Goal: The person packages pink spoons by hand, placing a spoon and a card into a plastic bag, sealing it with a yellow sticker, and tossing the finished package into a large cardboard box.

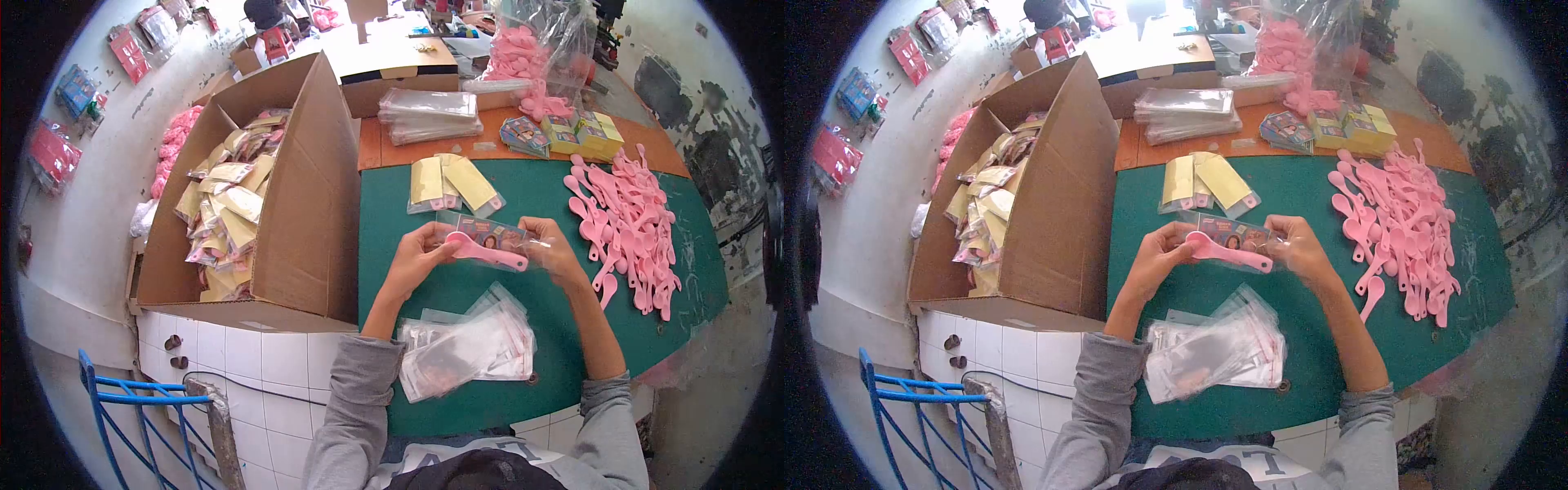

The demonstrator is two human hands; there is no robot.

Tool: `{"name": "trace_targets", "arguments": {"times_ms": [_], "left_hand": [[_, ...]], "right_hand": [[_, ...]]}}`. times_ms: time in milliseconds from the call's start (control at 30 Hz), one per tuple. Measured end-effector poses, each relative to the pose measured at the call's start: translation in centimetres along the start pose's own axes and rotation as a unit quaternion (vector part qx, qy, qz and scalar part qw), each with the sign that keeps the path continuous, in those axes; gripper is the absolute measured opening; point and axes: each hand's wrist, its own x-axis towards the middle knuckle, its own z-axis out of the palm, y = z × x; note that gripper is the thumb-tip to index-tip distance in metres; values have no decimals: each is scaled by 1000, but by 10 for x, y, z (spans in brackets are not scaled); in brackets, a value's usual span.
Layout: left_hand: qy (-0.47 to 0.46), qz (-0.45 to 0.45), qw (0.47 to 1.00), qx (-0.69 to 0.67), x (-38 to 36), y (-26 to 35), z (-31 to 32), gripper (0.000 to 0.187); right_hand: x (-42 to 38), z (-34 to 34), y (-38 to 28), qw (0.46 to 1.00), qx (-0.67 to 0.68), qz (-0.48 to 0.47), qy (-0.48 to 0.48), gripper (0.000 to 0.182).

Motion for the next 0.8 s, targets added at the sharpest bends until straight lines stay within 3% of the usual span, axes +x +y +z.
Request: {"name": "trace_targets", "arguments": {"times_ms": [133, 233, 333, 433, 533, 733, 800], "left_hand": [[13, -10, 1000, -14, 1, -3, -2, 31], [6, -7, 998, -55, -1, 0, 5, 33], [-18, 0, 996, -84, -1, -2, 12, 34], [-25, 2, 996, -82, -1, -1, 13, 35], [-11, -13, 995, -94, 0, -1, 11, 35], [30, -22, 990, -139, 1, 2, 11, 33], [28, -34, 988, -151, 0, 2, 15, 35]], "right_hand": [[0, 10, -1, 992, 121, 20, -25, 16], [3, 9, 9, 999, 35, 0, 8, 14], [9, -3, 39, 996, 78, -42, -4, 12], [13, -3, 42, 993, 115, -26, -13, 21], [3, 0, 5, 973, 208, 52, -88, 35], [-1, -12, 6, 979, 177, 8, -105, 52], [-1, -7, 6, 975, 197, 24, -96, 47]]}}
